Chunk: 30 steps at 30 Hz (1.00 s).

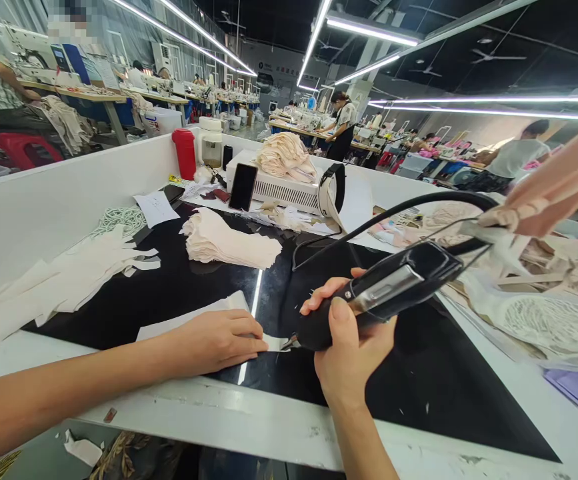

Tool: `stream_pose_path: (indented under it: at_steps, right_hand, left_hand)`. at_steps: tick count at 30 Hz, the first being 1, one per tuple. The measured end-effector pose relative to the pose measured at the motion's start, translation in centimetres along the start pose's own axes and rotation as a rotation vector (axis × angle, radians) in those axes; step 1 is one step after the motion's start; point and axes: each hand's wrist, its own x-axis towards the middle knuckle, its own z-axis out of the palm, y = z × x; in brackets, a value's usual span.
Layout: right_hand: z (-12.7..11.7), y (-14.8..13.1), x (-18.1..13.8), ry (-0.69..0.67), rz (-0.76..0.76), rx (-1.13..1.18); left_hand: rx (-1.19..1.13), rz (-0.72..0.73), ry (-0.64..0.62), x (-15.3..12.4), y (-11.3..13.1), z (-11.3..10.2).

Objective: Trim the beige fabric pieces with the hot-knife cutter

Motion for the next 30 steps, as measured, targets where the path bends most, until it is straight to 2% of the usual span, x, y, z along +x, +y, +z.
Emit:
stream_pose_path:
  at_steps: [5,10,16,19,23,26,28,30]
  right_hand:
    - [-0.1,0.3,0.0,-0.007,-0.001,-0.013]
    - [-0.6,1.2,0.9,-0.017,-0.019,-0.010]
    - [-0.9,1.9,2.1,0.000,-0.031,-0.015]
    - [-0.7,1.8,1.9,0.001,-0.024,0.011]
    - [-0.4,1.8,1.2,-0.031,-0.011,0.030]
    - [0.0,2.1,0.8,-0.048,-0.010,0.031]
    - [0.3,2.3,0.7,-0.051,-0.006,0.043]
    - [0.7,2.5,0.7,-0.046,-0.005,0.059]
  left_hand:
    - [-0.119,-0.034,0.016,-0.2,-0.3,-0.3]
    - [-0.268,-0.264,0.013,-0.5,-1.4,-2.5]
    - [-0.146,-0.341,-0.156,-0.9,-2.0,-3.7]
    - [-0.087,-0.367,-0.256,-0.7,-1.0,-4.3]
    - [-0.075,-0.496,-0.422,0.2,0.7,-6.0]
    - [-0.110,-0.580,-0.504,1.2,1.0,-7.3]
    - [-0.105,-0.592,-0.470,1.8,0.5,-7.6]
    - [-0.112,-0.557,-0.384,2.2,-0.5,-7.3]
